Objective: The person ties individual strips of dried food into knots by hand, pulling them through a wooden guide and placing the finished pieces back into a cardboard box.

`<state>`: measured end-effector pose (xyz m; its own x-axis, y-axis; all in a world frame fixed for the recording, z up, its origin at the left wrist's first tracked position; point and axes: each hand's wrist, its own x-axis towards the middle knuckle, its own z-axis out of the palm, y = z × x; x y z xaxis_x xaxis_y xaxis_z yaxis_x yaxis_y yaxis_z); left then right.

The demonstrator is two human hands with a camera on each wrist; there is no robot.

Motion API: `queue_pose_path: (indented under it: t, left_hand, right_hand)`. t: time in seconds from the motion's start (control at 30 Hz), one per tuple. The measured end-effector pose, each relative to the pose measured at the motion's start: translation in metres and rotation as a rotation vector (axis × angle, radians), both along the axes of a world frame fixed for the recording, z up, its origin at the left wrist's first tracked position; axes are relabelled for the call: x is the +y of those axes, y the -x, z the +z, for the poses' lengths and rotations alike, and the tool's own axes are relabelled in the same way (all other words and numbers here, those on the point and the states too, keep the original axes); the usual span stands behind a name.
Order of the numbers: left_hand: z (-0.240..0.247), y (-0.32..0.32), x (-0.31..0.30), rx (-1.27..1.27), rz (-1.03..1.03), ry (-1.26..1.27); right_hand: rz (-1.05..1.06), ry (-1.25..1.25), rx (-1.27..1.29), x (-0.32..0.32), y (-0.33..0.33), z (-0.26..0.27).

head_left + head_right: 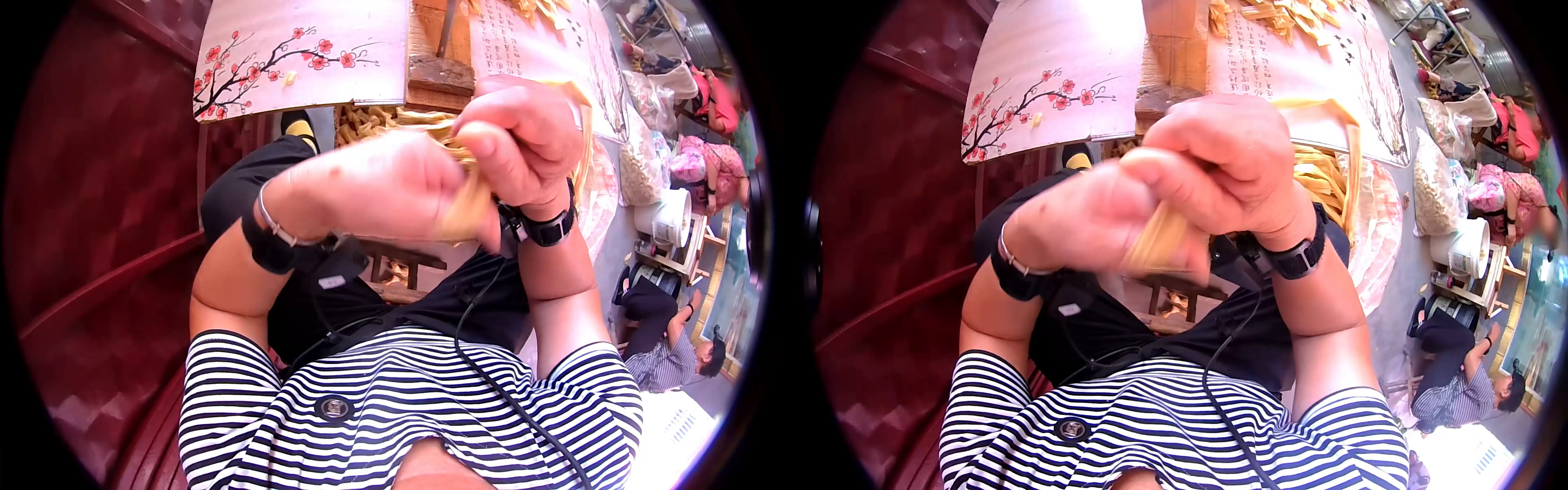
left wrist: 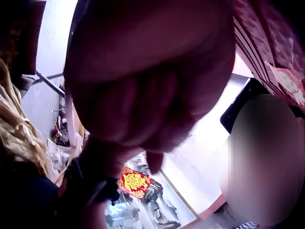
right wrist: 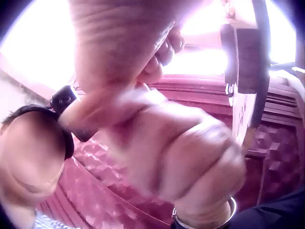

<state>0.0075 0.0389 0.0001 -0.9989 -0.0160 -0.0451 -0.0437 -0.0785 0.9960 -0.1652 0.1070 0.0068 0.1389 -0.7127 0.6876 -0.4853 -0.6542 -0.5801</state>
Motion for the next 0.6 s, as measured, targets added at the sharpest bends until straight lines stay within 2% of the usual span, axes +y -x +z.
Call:
queue_pose_path:
  t: [0.03,0.1,0.13,0.17,0.2,0.23,0.3,0.37,0.4,0.43,0.5,0.6]
  left_hand:
    - [-0.001,0.001,0.005,0.178,-0.173,-0.071]
    - [0.011,-0.001,-0.001,0.285,-0.119,0.097]
    - [0.017,-0.002,-0.004,0.335,-0.086,0.182]
    - [0.022,-0.005,-0.002,0.344,0.141,0.359]
    - [0.017,0.004,0.001,0.478,0.407,0.541]
    - [0.016,0.007,-0.003,0.500,0.516,0.687]
    - [0.013,0.001,-0.009,0.444,0.580,1.111]
    - [0.004,0.007,-0.007,0.582,0.637,1.038]
    - [0.004,0.010,-0.007,0.648,0.663,1.001]
    - [0.007,0.007,-0.006,0.637,0.628,0.989]
    - [0.006,0.010,-0.006,0.682,0.637,0.970]
    - [-0.008,0.013,-0.004,0.675,0.661,0.793]
  right_hand:
    - [-0.046,0.011,-0.072,0.001,0.004,-0.007]
    - [-0.174,-0.170,-0.135,0.016,0.006,-0.005]
    - [-0.183,-0.392,-0.175,0.023,0.005,0.003]
    - [-0.192,-0.614,-0.215,0.027,0.004,0.010]
    - [-0.070,-0.643,-0.367,0.026,-0.003,-0.005]
    - [0.044,-0.830,-0.447,0.025,-0.001,-0.004]
    - [0.188,-1.133,-0.591,0.023,-0.001,-0.002]
    - [0.288,-1.390,-0.826,0.024,-0.007,-0.007]
    - [0.378,-1.329,-1.141,0.026,-0.016,-0.008]
    - [0.634,-1.232,-1.384,0.026,-0.020,-0.020]
    - [0.450,-1.259,-1.412,0.027,-0.030,-0.023]
    - [0.787,-1.229,-1.674,0.030,-0.023,-0.046]
